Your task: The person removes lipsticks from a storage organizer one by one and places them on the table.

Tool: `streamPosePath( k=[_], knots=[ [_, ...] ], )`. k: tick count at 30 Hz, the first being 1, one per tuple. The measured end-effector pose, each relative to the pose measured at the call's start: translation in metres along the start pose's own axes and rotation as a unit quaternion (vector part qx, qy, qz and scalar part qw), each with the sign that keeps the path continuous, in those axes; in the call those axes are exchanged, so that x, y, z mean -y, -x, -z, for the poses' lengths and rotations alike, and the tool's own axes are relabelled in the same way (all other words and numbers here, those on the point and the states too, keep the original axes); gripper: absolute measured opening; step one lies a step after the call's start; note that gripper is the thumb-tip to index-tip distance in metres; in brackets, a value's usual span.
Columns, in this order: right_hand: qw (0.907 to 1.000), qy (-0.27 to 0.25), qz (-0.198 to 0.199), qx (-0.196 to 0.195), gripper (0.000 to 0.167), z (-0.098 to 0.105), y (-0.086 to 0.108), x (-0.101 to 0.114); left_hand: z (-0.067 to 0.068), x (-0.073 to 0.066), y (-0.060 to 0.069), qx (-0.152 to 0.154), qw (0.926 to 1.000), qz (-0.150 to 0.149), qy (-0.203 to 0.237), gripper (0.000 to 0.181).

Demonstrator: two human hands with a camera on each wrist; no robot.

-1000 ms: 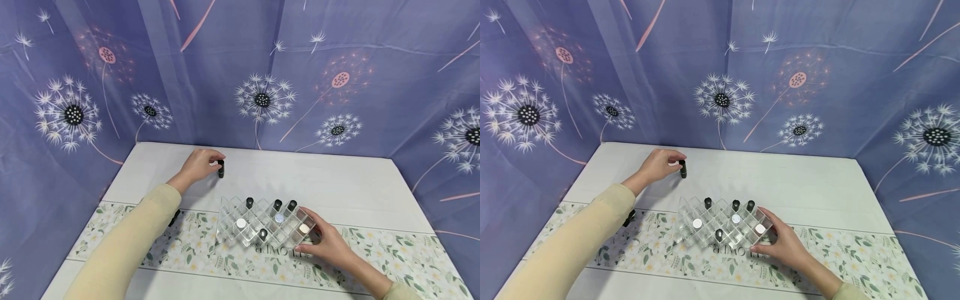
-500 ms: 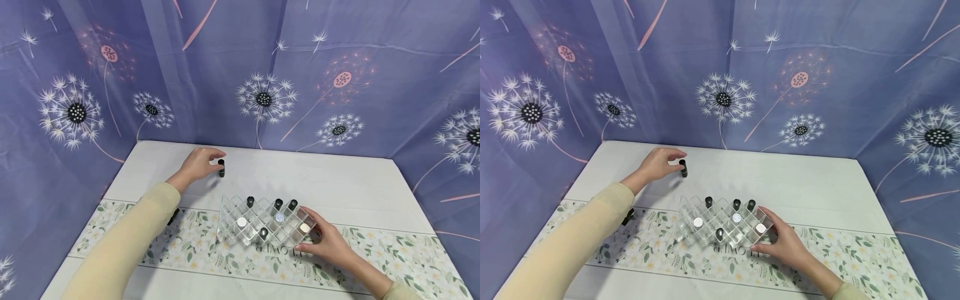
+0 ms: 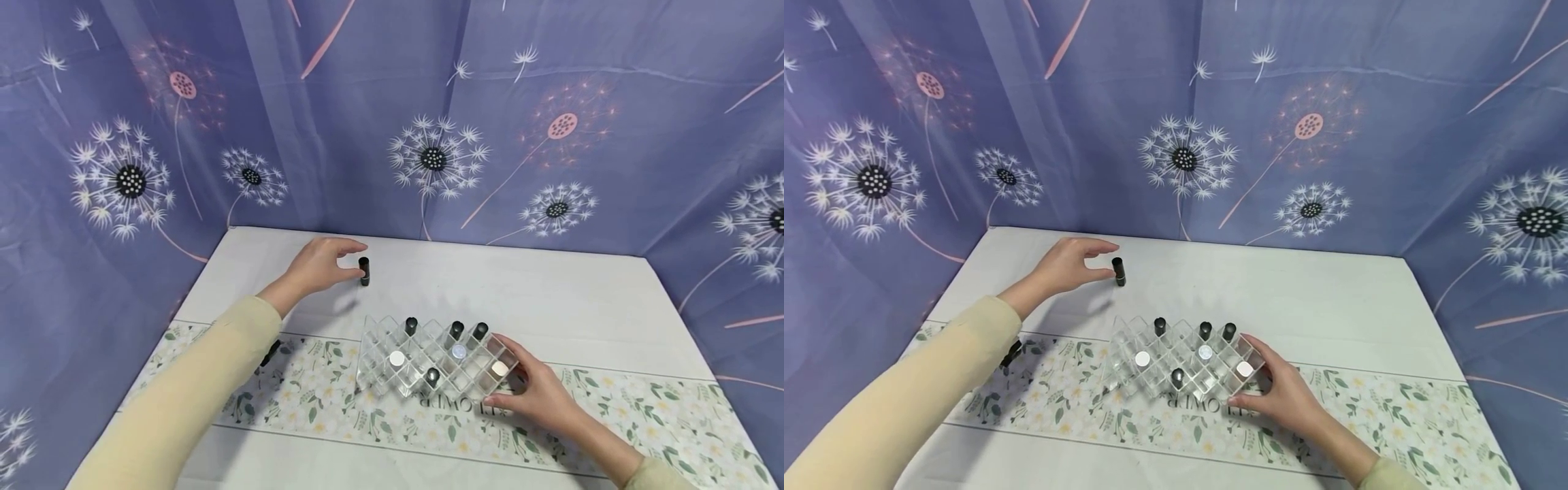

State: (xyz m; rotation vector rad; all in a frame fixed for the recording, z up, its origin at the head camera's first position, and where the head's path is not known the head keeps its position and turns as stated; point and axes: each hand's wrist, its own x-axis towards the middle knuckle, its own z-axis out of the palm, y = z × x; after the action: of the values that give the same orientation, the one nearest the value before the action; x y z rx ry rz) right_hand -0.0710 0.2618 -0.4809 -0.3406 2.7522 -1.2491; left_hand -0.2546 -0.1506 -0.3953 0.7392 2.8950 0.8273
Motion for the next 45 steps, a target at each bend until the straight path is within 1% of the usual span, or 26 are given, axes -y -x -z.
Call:
streamPosePath(
  k=[3, 7, 13, 22, 30, 35, 40, 45],
  knots=[
    [1.0, -0.001, 0.0, -0.001, 0.109, 0.001, 0.0, 0.0, 0.002, -0.002, 0.003, -0.004, 0.9999, -0.014, -0.002, 0.057],
    [1.0, 0.0, -0.003, -0.003, 0.109, 0.002, 0.0, 0.0, 0.004, -0.005, 0.007, -0.004, 0.9997, -0.025, -0.006, 0.058],
    [1.0, 0.001, -0.003, -0.004, 0.111, 0.001, 0.001, -0.001, 0.004, -0.012, 0.013, 0.004, 0.9994, -0.033, -0.002, 0.057],
    [1.0, 0.001, -0.001, -0.008, 0.11, 0.002, 0.0, -0.002, 0.002, -0.026, 0.023, 0.022, 0.9983, -0.053, 0.009, 0.058],
    [1.0, 0.001, 0.003, -0.006, 0.109, 0.003, 0.0, -0.001, -0.004, -0.033, 0.034, 0.018, 0.9958, -0.088, 0.019, 0.056],
    [1.0, 0.002, 0.001, 0.0, 0.107, 0.001, 0.0, 0.0, -0.008, -0.038, 0.041, 0.027, 0.9951, -0.092, 0.022, 0.055],
    [1.0, 0.0, -0.002, 0.0, 0.107, 0.001, -0.001, 0.0, -0.012, -0.044, 0.046, 0.036, 0.994, -0.103, 0.012, 0.054],
    [1.0, 0.001, 0.006, -0.002, 0.109, 0.0, 0.0, -0.002, -0.016, -0.049, 0.049, 0.046, 0.9936, -0.102, 0.013, 0.054]
  ],
)
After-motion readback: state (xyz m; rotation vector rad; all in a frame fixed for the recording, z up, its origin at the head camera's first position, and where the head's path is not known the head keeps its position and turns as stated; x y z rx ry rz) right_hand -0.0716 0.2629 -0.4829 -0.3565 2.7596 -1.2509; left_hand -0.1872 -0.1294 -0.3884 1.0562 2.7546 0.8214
